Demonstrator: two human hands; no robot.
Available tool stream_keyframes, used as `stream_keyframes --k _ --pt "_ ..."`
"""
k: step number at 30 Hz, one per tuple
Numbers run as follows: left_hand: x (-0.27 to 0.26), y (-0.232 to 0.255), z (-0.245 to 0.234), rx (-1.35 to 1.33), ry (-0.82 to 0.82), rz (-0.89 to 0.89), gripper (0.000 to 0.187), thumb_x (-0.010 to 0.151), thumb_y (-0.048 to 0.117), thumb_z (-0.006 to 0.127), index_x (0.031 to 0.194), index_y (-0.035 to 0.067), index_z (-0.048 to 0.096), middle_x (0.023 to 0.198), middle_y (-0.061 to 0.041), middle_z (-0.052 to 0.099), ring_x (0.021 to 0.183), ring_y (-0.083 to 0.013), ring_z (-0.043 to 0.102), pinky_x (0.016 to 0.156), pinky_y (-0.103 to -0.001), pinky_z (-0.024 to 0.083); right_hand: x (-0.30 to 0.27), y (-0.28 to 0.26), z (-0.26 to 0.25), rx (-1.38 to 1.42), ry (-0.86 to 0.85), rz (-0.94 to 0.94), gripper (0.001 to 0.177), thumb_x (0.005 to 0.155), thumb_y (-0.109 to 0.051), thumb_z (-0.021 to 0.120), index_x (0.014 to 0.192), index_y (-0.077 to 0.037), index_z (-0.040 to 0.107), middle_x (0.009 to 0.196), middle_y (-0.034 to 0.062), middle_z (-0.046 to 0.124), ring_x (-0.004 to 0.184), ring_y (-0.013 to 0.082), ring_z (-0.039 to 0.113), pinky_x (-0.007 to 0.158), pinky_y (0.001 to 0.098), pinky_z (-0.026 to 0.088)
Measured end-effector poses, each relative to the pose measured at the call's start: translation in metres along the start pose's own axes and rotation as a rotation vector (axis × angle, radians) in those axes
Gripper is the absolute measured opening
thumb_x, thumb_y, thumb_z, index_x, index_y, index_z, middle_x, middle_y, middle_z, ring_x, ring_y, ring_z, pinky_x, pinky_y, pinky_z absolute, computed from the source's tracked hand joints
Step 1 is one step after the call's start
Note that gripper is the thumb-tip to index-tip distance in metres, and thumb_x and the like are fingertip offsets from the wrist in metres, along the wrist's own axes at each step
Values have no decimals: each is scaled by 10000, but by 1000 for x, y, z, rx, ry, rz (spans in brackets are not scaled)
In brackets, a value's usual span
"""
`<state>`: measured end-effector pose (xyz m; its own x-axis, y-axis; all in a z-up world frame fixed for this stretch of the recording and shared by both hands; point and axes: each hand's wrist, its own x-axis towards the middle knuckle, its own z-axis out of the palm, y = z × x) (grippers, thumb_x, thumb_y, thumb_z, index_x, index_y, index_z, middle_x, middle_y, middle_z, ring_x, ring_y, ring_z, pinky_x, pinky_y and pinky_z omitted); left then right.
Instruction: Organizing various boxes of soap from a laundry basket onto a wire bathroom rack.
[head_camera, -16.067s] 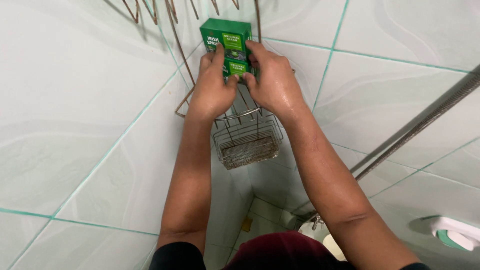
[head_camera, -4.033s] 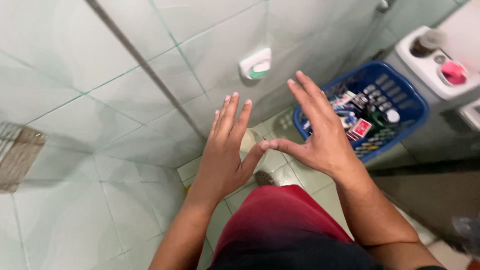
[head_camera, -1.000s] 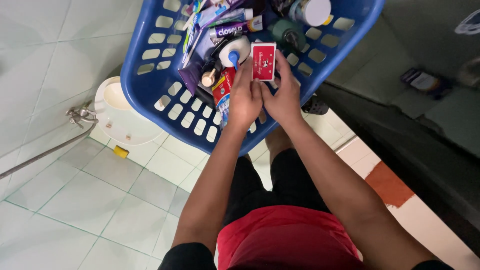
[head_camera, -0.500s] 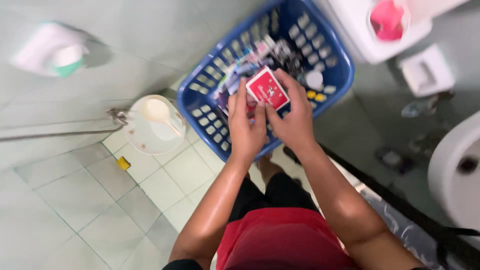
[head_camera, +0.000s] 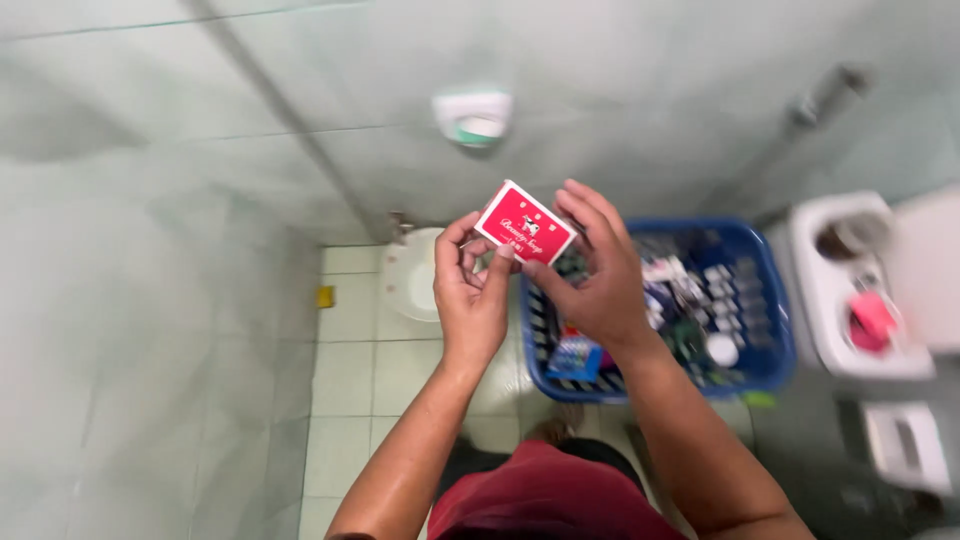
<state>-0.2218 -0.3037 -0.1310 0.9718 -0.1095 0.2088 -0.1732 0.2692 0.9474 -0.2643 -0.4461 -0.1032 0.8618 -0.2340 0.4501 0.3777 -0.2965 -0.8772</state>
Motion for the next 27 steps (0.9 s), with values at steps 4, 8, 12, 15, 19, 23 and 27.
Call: stream_keyframes --k 4,8,12,15,19,23,27 --pt "-4 49 -56 -31 131 124 455 991 -51 640 1395 -22 433 1300 -137 546 1171 -154 593 870 -292 608 13 -39 55 60 -150 -108 754 832 -42 869 1478 27 486 1580 190 420 1392 283 558 1135 394 531" --pt "-8 91 -118 -98 181 244 439 979 -91 628 1339 2 396 1325 -154 507 1207 -191 593 937 -327 608 23 -77 123 -29 -211 -200 737 820 -43 885 1463 -4 527 1554 182 460 1299 259 632 1033 363 588" --pt "-11 119 -182 -119 226 375 423 958 -144 630 1252 21 373 1347 -152 426 1233 -213 568 968 -350 589 25 -121 189 -19 -220 -226 728 817 -44 882 1455 -25 532 1509 180 483 1214 240 664 887 322 612" --pt "-5 142 -224 -129 261 433 436 952 -162 626 1250 24 369 1356 -160 418 1243 -207 542 980 -344 566 25 -140 232 84 -221 -185 749 843 -47 853 1489 -28 475 1469 149 502 1221 223 659 895 306 618" --pt "0 167 -271 -81 274 486 447 961 -169 626 1277 20 372 1361 -170 440 1257 -210 537 1037 -343 544 26 -162 276 157 -241 -203 700 876 -31 832 1483 -38 484 1443 116 530 1243 218 663 939 300 626" --pt "13 188 -307 -12 253 469 437 959 -130 624 1281 21 370 1360 -156 460 1252 -212 557 999 -357 563 31 -173 311 181 -238 -253 584 911 11 801 1430 -31 537 1442 115 528 1267 227 654 978 313 632" --pt "37 199 -331 154 269 449 408 967 -66 654 1280 20 406 1375 -136 511 1249 -195 575 950 -355 574 45 -182 335 190 -208 -301 507 935 20 783 1392 -28 570 1433 119 513 1275 227 650 995 334 622"
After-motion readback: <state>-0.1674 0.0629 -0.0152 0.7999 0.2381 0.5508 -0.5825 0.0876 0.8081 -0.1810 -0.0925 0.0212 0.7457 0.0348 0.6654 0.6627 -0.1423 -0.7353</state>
